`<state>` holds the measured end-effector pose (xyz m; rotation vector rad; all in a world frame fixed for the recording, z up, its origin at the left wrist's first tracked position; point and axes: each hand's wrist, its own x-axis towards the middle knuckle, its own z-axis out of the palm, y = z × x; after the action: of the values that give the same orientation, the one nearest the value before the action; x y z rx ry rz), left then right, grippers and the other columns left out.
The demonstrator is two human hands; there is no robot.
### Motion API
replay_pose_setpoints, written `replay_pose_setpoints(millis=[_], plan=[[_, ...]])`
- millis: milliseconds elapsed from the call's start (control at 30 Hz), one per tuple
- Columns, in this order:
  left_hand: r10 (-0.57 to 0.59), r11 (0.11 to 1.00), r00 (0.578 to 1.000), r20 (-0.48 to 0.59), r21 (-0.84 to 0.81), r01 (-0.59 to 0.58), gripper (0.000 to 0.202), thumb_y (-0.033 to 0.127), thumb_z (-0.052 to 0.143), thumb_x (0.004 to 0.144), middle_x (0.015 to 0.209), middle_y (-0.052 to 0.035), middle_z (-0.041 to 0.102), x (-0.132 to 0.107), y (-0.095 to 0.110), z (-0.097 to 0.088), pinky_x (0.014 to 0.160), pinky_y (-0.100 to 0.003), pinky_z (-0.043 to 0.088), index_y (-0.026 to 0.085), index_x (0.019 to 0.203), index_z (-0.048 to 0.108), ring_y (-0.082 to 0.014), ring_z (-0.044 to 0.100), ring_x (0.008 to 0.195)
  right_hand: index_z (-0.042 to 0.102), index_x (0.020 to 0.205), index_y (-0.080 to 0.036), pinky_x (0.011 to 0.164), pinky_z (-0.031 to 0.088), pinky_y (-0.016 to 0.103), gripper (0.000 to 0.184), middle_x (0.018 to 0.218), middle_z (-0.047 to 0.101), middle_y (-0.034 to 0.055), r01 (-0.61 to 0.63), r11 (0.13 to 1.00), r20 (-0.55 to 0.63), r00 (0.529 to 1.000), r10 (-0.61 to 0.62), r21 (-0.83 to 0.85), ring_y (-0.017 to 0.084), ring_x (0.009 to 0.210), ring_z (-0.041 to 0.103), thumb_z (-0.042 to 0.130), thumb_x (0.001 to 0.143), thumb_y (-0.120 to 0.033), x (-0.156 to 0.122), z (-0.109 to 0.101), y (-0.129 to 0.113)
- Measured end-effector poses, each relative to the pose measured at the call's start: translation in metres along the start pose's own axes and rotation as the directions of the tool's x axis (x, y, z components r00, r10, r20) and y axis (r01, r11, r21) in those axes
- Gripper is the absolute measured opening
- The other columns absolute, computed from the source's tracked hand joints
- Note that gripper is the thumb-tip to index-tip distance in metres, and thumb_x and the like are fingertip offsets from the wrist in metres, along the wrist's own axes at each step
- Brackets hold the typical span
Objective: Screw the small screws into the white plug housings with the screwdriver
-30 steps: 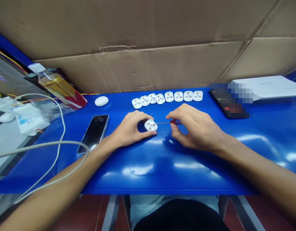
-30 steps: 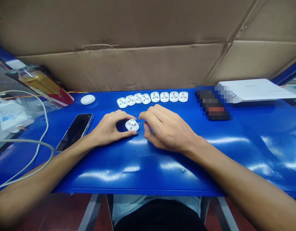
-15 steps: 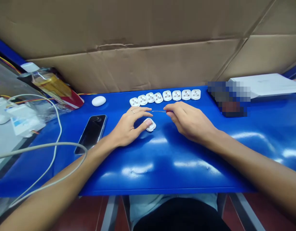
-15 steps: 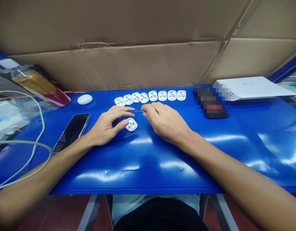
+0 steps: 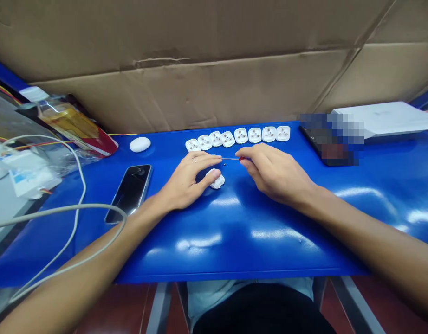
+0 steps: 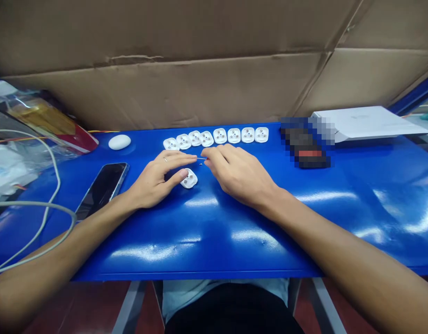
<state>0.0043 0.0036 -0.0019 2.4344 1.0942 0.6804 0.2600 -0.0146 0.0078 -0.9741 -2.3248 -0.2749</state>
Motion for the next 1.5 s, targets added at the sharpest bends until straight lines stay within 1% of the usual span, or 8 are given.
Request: replay_pose_setpoints(millis=[100, 233, 433, 633, 767, 1267, 1400, 1500], plan=[[-0.005, 1.0, 1.0, -0.014, 0.017, 0.005, 0.041, 0.045, 0.052, 0.106, 0.144, -0.0069, 0.067, 0.0, 0.001, -0.002, 0.121, -0.05, 0.038, 0.024, 0.137, 0.069, -0.0292, 0.052, 0.139, 0.064, 0.12, -0.014, 0.08, 0.056, 0.038, 0.027, 0.107, 0.077, 0.014, -0.012, 1.0, -0.014, 1.0, 0.012, 0.012, 0.026, 0.096, 0.072, 0.042, 0.11, -0.025, -0.001, 0.0, 0.001], [0.031, 0.999, 0.999, -0.009, 0.016, -0.031, 0.045, 0.05, 0.068, 0.095, 0.137, -0.009, 0.069, -0.003, 0.003, -0.01, 0.116, -0.046, 0.043, 0.023, 0.131, 0.071, -0.0293, 0.059, 0.131, 0.064, 0.121, -0.017, 0.079, 0.056, 0.037, 0.024, 0.11, 0.078, 0.0123, -0.048, 0.998, -0.008, 0.999, 0.048, 0.036, 0.026, 0.097, 0.073, 0.045, 0.108, -0.024, -0.002, -0.003, 0.001], [0.08, 0.997, 0.989, 0.128, 0.0, -0.08, 0.067, 0.056, 0.082, 0.082, 0.132, -0.0088, 0.07, -0.005, -0.001, -0.018, 0.108, -0.042, 0.048, 0.024, 0.139, 0.065, -0.0295, 0.063, 0.123, 0.065, 0.111, -0.018, 0.071, 0.055, 0.032, 0.015, 0.099, 0.079, 0.0078, 0.041, 0.997, -0.085, 0.996, -0.036, 0.068, 0.021, 0.084, 0.075, 0.053, 0.103, -0.02, -0.007, -0.011, -0.003], [0.05, 0.999, 0.989, 0.141, -0.026, -0.047, 0.049, 0.049, 0.079, 0.088, 0.122, -0.0058, 0.076, -0.004, -0.003, -0.02, 0.099, -0.037, 0.05, 0.025, 0.131, 0.071, -0.0257, 0.068, 0.112, 0.065, 0.107, -0.019, 0.065, 0.052, 0.029, 0.015, 0.088, 0.076, 0.0037, 0.154, 0.973, -0.051, 0.988, -0.148, 0.172, 0.018, 0.075, 0.071, 0.051, 0.105, -0.022, -0.009, -0.014, -0.007], [0.054, 0.998, 0.99, 0.133, -0.017, -0.052, 0.049, 0.049, 0.079, 0.088, 0.12, -0.0055, 0.076, -0.004, -0.003, -0.02, 0.097, -0.037, 0.05, 0.025, 0.13, 0.071, -0.0258, 0.068, 0.11, 0.066, 0.107, -0.019, 0.064, 0.051, 0.03, 0.017, 0.089, 0.076, 0.0041, 0.151, 0.973, -0.006, 0.988, -0.152, 0.176, 0.018, 0.075, 0.071, 0.05, 0.105, -0.023, -0.008, -0.014, -0.007], [0.093, 0.995, 0.992, 0.091, -0.039, -0.089, 0.054, 0.048, 0.08, 0.088, 0.122, -0.0082, 0.076, -0.005, -0.007, -0.014, 0.098, -0.035, 0.054, 0.02, 0.133, 0.072, -0.0241, 0.072, 0.108, 0.064, 0.103, -0.018, 0.063, 0.049, 0.029, 0.014, 0.084, 0.072, 0.005, 0.213, 0.956, -0.009, 0.976, -0.215, 0.201, 0.017, 0.073, 0.065, 0.051, 0.1, -0.015, -0.005, -0.015, -0.006], [0.084, 0.996, 0.994, 0.069, -0.044, -0.081, 0.053, 0.048, 0.081, 0.087, 0.118, -0.0075, 0.078, -0.005, -0.005, -0.011, 0.094, -0.033, 0.055, 0.019, 0.131, 0.073, -0.0235, 0.073, 0.104, 0.065, 0.105, -0.014, 0.062, 0.048, 0.031, 0.017, 0.084, 0.072, 0.0077, 0.252, 0.957, 0.003, 0.967, -0.255, 0.143, 0.02, 0.074, 0.063, 0.051, 0.096, -0.012, -0.002, -0.019, -0.014], [0.074, 0.996, 0.996, 0.055, -0.058, -0.071, 0.051, 0.048, 0.081, 0.087, 0.114, -0.0076, 0.078, -0.005, -0.003, -0.009, 0.091, -0.033, 0.055, 0.019, 0.129, 0.075, -0.0238, 0.073, 0.101, 0.066, 0.108, -0.012, 0.061, 0.045, 0.031, 0.017, 0.079, 0.071, 0.0067, 0.252, 0.967, -0.009, 0.968, -0.252, 0.042, 0.019, 0.07, 0.063, 0.053, 0.101, -0.019, -0.001, -0.021, -0.021]])
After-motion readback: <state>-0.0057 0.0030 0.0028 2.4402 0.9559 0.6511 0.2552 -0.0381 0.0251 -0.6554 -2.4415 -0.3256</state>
